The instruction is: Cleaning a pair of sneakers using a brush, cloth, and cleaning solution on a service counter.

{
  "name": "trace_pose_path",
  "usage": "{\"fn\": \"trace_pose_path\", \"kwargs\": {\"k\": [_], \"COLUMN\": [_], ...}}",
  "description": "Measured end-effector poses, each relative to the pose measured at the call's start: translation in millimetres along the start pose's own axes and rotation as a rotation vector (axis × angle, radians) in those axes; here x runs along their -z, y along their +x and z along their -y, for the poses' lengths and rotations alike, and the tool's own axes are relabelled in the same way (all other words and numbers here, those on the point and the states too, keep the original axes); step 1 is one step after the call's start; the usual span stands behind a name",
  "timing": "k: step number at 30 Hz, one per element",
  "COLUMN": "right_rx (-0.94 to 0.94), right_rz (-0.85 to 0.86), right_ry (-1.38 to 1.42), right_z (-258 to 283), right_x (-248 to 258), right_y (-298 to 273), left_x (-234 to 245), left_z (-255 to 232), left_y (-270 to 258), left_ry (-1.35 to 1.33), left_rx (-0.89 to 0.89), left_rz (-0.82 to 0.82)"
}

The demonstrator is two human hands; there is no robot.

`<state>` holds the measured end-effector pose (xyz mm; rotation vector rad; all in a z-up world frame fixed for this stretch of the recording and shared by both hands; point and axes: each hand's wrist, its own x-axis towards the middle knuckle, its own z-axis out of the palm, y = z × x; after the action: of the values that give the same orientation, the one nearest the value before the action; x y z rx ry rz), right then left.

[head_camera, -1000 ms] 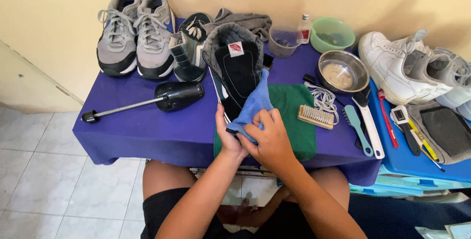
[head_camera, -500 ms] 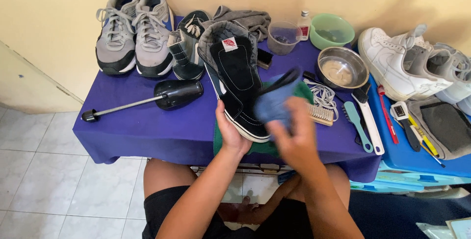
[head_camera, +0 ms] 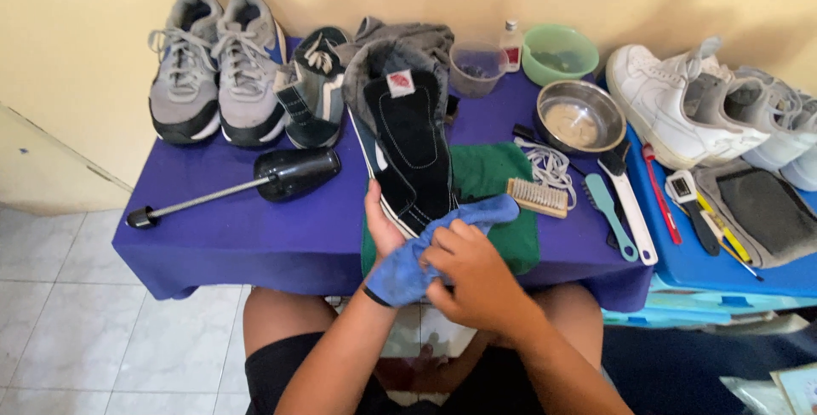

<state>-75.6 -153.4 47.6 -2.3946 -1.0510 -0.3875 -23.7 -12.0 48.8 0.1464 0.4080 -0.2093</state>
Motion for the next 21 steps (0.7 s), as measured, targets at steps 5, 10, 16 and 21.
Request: {"fn": "trace_pose_path", "kwargs": {"k": [5,10,16,21], "right_rx": [-0.192,-0.161,-0.093,-0.271], "right_rz": [-0.264,-0.316,-0.178,-0.242], "right_ry": [0.375,0.223,0.028,0.191], "right_z": [-28.3,-10.4,-14.6,-43.5], "right_x": [22.8,8.3,-10.2,8.1], "right_y": [-11.8,14.3,1.7,-27.3], "left_x": [76.2,93.2,70.1,33.5], "left_z": [11.5,1.1,6.5,11.2], "left_y": [79.0,90.4,50.5,44.2], "left_ry": [0.084,0.183,0.076,0.018], "left_rx": [-0.198,-0.134,0.159,-0.228], "left_rz": [0.138,0.137,0.213,0.116]}}
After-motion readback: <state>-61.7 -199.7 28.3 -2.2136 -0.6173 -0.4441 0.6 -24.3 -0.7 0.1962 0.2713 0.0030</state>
